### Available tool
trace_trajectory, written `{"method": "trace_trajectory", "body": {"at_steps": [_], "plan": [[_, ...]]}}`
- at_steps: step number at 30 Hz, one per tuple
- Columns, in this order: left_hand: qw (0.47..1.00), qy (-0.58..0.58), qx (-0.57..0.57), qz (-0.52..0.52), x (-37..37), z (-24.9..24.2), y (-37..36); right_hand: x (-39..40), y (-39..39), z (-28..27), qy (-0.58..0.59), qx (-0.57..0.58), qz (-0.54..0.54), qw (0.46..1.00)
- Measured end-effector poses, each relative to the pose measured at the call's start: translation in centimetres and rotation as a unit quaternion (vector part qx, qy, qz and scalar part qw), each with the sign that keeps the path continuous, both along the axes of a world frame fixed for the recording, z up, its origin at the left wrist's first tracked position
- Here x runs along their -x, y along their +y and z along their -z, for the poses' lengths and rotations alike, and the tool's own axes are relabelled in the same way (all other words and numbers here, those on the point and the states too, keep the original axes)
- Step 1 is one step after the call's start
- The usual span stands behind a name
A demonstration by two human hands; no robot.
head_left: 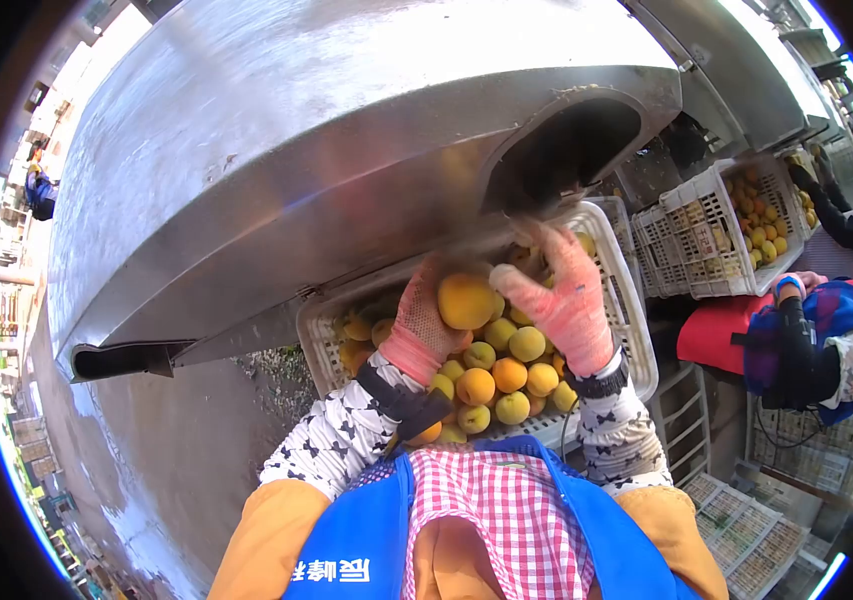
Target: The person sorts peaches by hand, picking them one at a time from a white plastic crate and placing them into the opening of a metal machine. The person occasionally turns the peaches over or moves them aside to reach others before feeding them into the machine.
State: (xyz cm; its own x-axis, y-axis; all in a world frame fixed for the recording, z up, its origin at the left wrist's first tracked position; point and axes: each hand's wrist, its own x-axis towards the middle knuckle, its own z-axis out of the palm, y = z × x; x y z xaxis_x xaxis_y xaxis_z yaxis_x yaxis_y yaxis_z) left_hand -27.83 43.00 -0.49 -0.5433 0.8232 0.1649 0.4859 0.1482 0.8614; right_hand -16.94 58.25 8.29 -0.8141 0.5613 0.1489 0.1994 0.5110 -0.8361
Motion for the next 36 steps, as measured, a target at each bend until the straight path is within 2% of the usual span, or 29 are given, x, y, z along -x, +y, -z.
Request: {"method": "trace_trajectory", "body": {"at_steps": [3,5,7,8,12,13,14,15,17,18,19,20,21,22,23,25,26,27,28,29,30,31,32,36], "plan": [[0.998,-0.044,-0.034,-0.035,-0.7,-1.6,0.8,-1.0,-2.4,1.9,-0.044,0.009,-0.063,0.997],[0.993,-0.105,-0.039,-0.04,-1.1,-2.4,1.3,-1.5,-2.6,3.0,-0.017,0.019,-0.047,0.999],[0.987,-0.14,-0.076,-0.001,-0.9,-0.5,1.7,-1.6,-2.2,3.2,0.044,-0.083,-0.029,0.995],[0.977,-0.178,-0.109,0.038,-0.9,-0.1,1.7,-1.6,-2.2,2.9,0.026,-0.119,-0.015,0.992],[0.961,-0.254,-0.11,-0.007,-1.4,1.3,2.8,-0.5,-1.8,2.0,-0.031,-0.133,0.026,0.99],[0.905,-0.386,-0.179,0.024,-1.1,2.5,3.0,0.5,-0.6,2.3,0.018,-0.156,0.06,0.986],[0.824,-0.51,-0.241,0.054,-0.9,3.1,2.9,1.5,0.7,2.7,0.065,-0.175,0.092,0.978],[0.824,-0.51,-0.241,0.053,-0.7,3.1,2.4,2.8,2.2,3.0,0.038,-0.204,0.115,0.971],[0.867,-0.484,-0.098,-0.069,-0.5,2.9,1.0,5.9,5.1,2.9,-0.06,-0.224,0.122,0.965],[0.866,-0.487,-0.089,-0.07,-0.6,2.5,0.8,7.4,6.2,2.8,-0.133,-0.214,0.103,0.962],[0.898,-0.435,0.052,-0.045,-1.0,2.0,0.7,9.1,8.0,3.8,-0.096,-0.258,0.095,0.957],[0.907,-0.375,0.19,-0.016,-1.7,2.1,0.1,9.8,8.8,5.3,-0.06,-0.302,0.083,0.948],[0.903,-0.383,0.195,-0.016,-2.0,2.6,-0.6,8.8,8.8,4.4,-0.069,-0.299,0.08,0.949],[0.953,-0.196,0.216,0.083,-1.8,3.4,-1.2,7.4,10.0,2.6,0.063,-0.108,0.042,0.991],[0.958,-0.003,0.224,0.178,-1.8,4.2,-1.8,5.8,10.9,1.5,0.186,0.091,0.003,0.978],[0.954,-0.014,0.214,0.208,-2.5,5.5,-2.6,1.2,12.0,1.8,0.079,0.087,0.009,0.993],[0.942,0.06,0.239,0.229,-3.0,6.1,-2.9,-1.1,12.2,2.4,-0.05,0.006,0.004,0.999],[0.924,0.138,0.26,0.245,-3.2,6.5,-2.7,-3.0,12.2,3.4,-0.174,-0.078,-0.003,0.982],[0.925,0.137,0.256,0.246,-3.1,5.8,-2.1,-4.5,11.9,5.2,-0.261,-0.123,-0.033,0.957],[0.902,0.154,0.288,0.281,-3.2,4.5,-1.6,-5.9,11.5,7.2,-0.346,-0.164,-0.062,0.922],[0.877,0.17,0.32,0.314,-3.5,3.8,-1.3,-6.6,10.5,8.4,-0.374,-0.203,-0.062,0.903],[0.877,0.167,0.322,0.316,-4.1,4.4,-1.5,-6.9,9.7,9.7,-0.4,-0.24,-0.062,0.882],[0.88,0.164,0.302,0.329,-4.9,4.7,-1.9,-6.4,9.7,10.6,-0.48,-0.306,-0.134,0.811],[0.887,0.145,0.292,0.326,-5.6,5.9,-4.2,-6.4,10.3,11.4,-0.504,-0.31,-0.189,0.784]]}}
